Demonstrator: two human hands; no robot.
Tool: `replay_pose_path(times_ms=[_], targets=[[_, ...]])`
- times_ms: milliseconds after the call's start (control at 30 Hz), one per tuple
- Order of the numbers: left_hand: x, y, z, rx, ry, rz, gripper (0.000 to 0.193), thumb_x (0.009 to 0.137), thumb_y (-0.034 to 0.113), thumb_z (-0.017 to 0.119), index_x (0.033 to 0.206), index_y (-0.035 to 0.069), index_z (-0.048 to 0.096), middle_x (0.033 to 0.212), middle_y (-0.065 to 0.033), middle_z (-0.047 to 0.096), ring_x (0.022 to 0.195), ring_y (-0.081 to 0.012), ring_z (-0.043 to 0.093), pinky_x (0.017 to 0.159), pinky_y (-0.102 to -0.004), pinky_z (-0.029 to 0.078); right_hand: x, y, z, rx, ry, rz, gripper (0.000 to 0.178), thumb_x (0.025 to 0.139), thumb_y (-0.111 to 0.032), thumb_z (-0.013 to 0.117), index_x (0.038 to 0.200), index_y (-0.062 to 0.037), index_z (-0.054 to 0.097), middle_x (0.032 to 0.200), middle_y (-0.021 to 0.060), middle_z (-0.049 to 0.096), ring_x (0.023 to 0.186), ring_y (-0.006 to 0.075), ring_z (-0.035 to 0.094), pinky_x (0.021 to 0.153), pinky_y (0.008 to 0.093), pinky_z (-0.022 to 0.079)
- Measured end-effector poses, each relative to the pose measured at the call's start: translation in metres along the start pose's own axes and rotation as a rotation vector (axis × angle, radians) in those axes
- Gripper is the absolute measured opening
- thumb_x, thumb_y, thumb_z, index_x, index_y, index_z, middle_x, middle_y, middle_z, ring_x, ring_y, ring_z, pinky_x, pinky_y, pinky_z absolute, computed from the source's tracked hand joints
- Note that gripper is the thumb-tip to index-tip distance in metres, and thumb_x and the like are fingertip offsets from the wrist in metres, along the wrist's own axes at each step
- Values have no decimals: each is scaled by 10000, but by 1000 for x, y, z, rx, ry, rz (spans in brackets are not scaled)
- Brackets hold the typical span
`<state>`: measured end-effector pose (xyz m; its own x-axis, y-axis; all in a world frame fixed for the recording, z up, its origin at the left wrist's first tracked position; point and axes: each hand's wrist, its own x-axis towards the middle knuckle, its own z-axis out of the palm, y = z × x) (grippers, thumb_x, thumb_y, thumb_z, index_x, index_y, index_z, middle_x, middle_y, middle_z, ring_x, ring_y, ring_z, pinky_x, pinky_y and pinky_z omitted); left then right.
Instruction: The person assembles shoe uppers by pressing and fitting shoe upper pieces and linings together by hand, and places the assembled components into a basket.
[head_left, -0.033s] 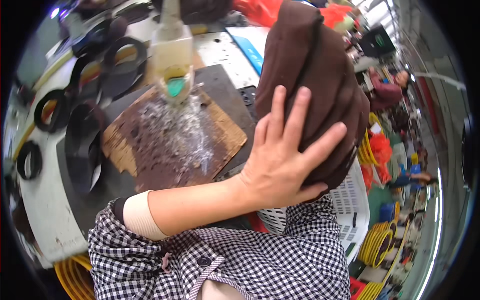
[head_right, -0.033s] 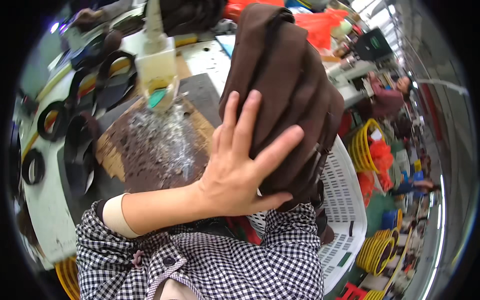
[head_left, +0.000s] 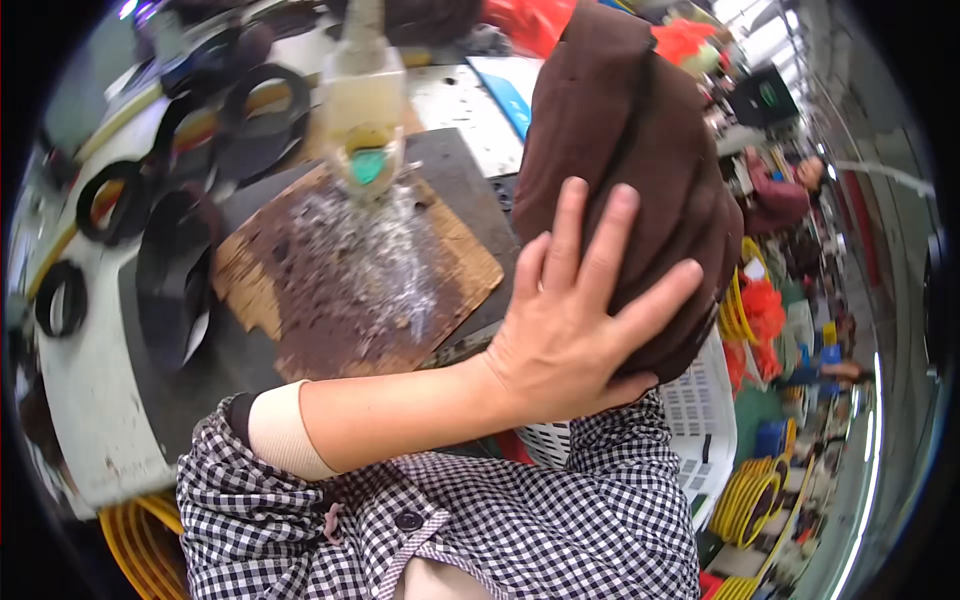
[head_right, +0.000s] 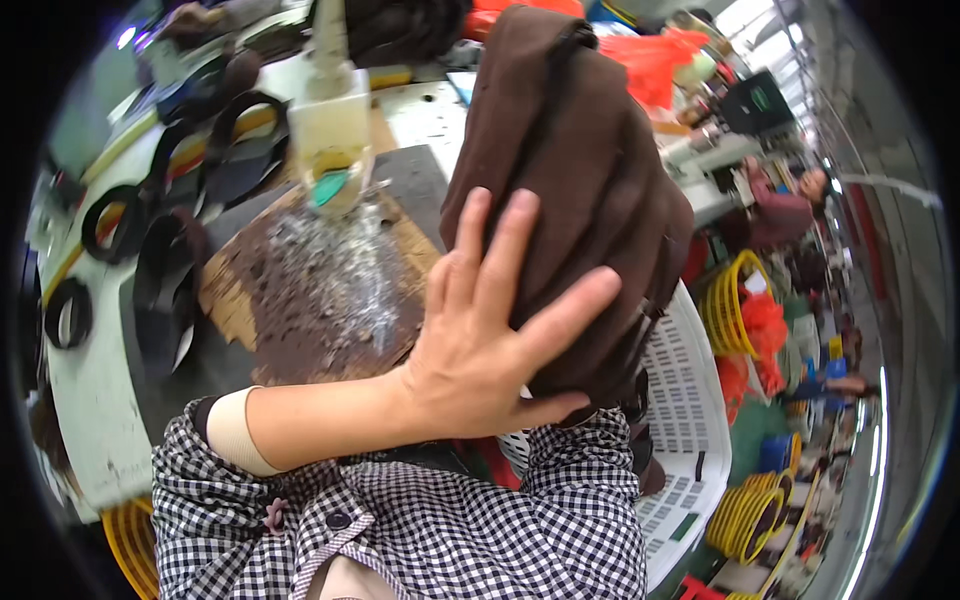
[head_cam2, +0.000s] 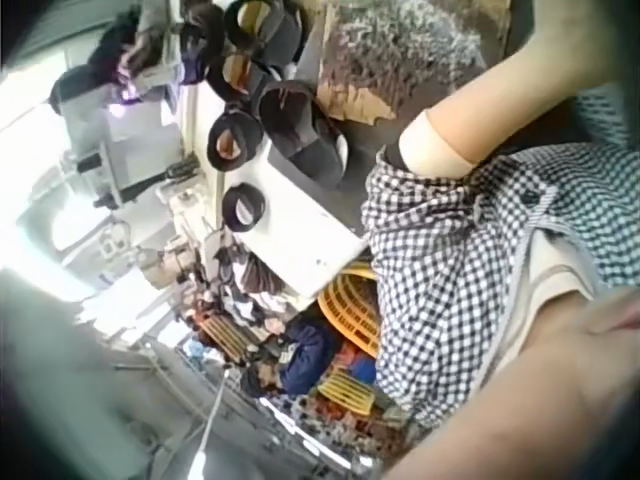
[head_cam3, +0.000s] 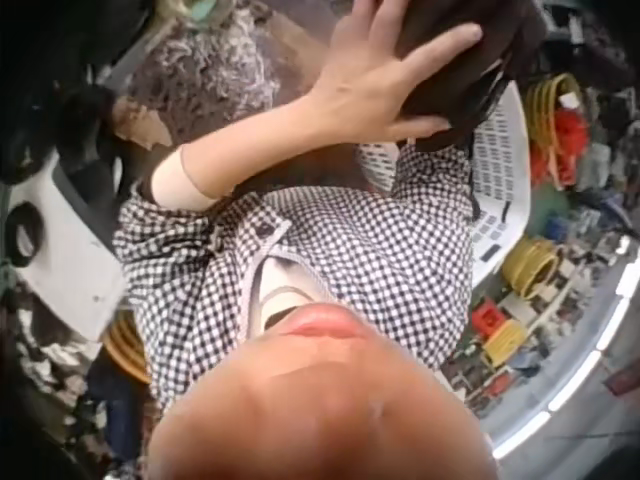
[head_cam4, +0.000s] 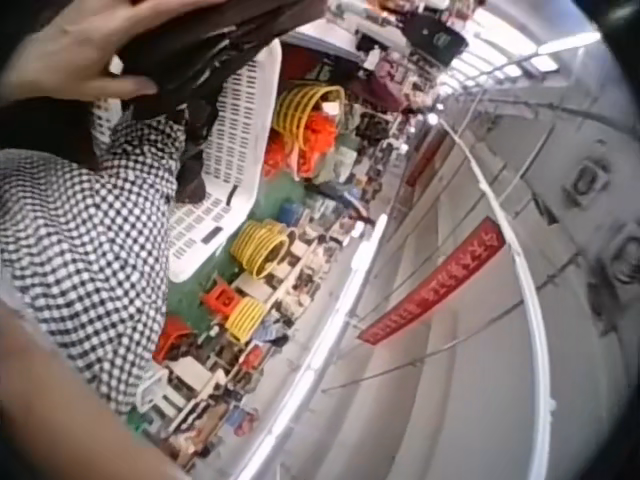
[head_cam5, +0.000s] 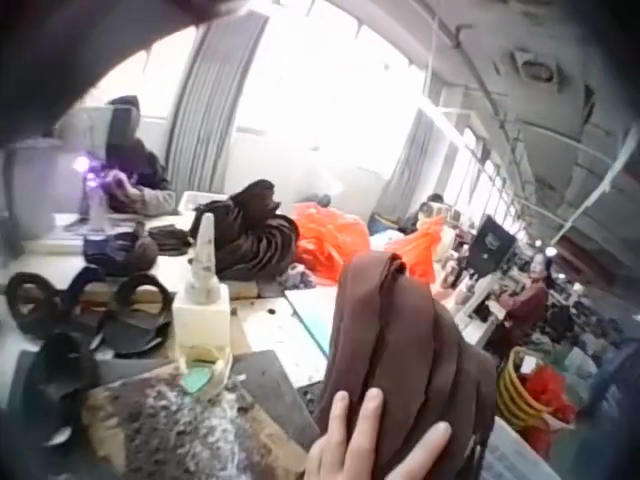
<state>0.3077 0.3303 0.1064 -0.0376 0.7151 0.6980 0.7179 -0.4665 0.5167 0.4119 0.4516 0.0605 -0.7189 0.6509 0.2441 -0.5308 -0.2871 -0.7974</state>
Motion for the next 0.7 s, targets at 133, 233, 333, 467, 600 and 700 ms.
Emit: replay_pose_path(times_ms=[133,233,333,467,600,700], targets=[[-84,28,-25,321,306,26,716,604,455,694,1267,283,484,1412,-197,335,1272,-456,318,932,-500,228,-14,53,48,259,-256,132,487,920,-326,469,1318,-59,387,1353,122,383,1249,232,372,1057,400,287],[-130,51,-56,552,470,29,498,713,403,587,1187,265,513,1376,-88,421,1235,-410,406,913,-489,217,-27,96,92,483,-441,283,514,914,-348,476,1324,-55,375,1364,123,368,1256,238,362,1058,410,284],[-149,73,-73,681,534,46,351,776,348,534,1109,238,539,1335,-64,470,1190,-397,464,893,-488,236,-20,131,136,681,-609,473,541,909,-370,482,1330,-51,364,1375,124,353,1263,245,351,1059,421,281],[-151,83,-68,707,551,33,238,799,312,528,1002,204,590,1276,-59,520,1184,-395,469,904,-491,260,-11,155,165,852,-745,648,579,902,-400,491,1338,-45,348,1390,125,333,1272,254,338,1060,435,276],[-153,88,-68,707,526,56,194,803,294,555,945,177,617,1223,-55,555,1183,-381,474,883,-479,306,-11,167,174,960,-810,767,618,895,-429,499,1346,-40,333,1405,126,313,1282,262,324,1062,449,272],[-161,96,-75,704,512,83,181,811,276,558,916,148,631,1188,-53,575,1190,-360,474,879,-473,318,-24,190,183,1173,-855,652,684,887,-448,507,1384,-46,263,1451,127,238,1320,287,273,1069,496,254]])
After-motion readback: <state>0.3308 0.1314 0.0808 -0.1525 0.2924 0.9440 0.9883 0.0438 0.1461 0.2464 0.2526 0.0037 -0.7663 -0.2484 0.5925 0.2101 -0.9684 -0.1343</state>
